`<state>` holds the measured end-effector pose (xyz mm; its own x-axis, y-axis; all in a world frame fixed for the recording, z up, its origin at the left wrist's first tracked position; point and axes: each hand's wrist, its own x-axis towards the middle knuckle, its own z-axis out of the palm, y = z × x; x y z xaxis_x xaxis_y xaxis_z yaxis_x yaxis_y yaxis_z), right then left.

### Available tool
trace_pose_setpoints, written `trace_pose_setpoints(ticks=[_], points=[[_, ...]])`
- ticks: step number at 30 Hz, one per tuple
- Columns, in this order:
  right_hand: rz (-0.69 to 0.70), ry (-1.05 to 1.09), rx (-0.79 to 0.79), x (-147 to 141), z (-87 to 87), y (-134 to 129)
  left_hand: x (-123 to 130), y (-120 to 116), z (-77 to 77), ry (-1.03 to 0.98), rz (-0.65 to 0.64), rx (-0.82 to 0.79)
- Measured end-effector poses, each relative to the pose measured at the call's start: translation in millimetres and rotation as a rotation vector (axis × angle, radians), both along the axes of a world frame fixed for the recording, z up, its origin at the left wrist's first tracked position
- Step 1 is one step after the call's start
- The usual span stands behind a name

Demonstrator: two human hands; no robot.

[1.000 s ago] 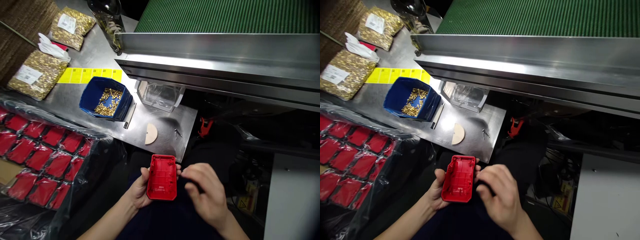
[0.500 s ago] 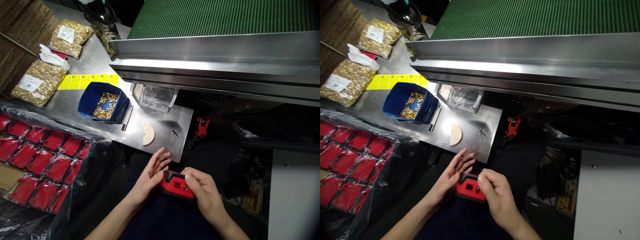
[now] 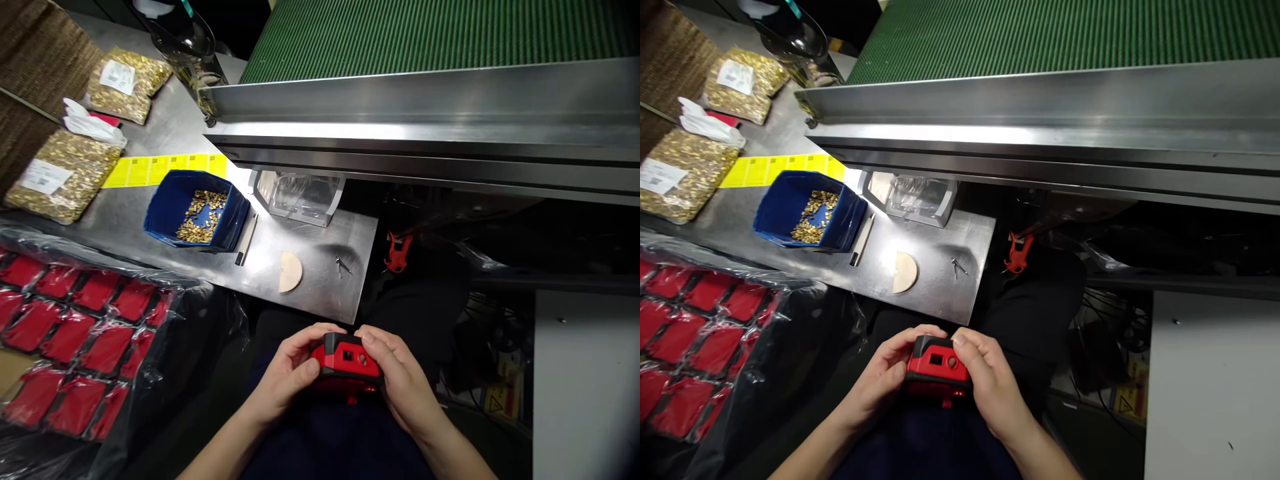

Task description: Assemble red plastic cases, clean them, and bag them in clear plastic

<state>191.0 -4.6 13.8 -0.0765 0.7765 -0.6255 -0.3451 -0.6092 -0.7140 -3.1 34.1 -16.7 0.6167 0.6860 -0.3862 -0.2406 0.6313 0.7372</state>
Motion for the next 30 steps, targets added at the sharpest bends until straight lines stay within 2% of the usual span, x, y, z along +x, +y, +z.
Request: trace_pose_setpoints(ticks=[3, 9, 13, 16, 23, 30], points=[[0.054, -0.039, 0.098, -1, -1.8, 1, -6, -4, 1.1, -0.011, 0.051, -0.027], [0.009, -0.126, 0.274, -8, -4.4, -6, -11, 1, 5.1, 0.148, 0.148, 0.168], [0.089, -0.253, 0.404, -16, -5.5, -14, -12, 2, 4.9, 0.042, 0.139, 0.148], [0.134, -0.29, 0.424, -23, -8.5, -20, -12, 2, 5.7, 0.01, 0.139, 0.162], [0.186, -0.298, 0.411, -29, -11.8, -25, -13, 6, 11.4, 0.09, 0.167, 0.21], [0.255, -0.363, 0.409, -28, -16.0, -27, -3, 1, 8.8, 0.186, 0.256, 0.105]])
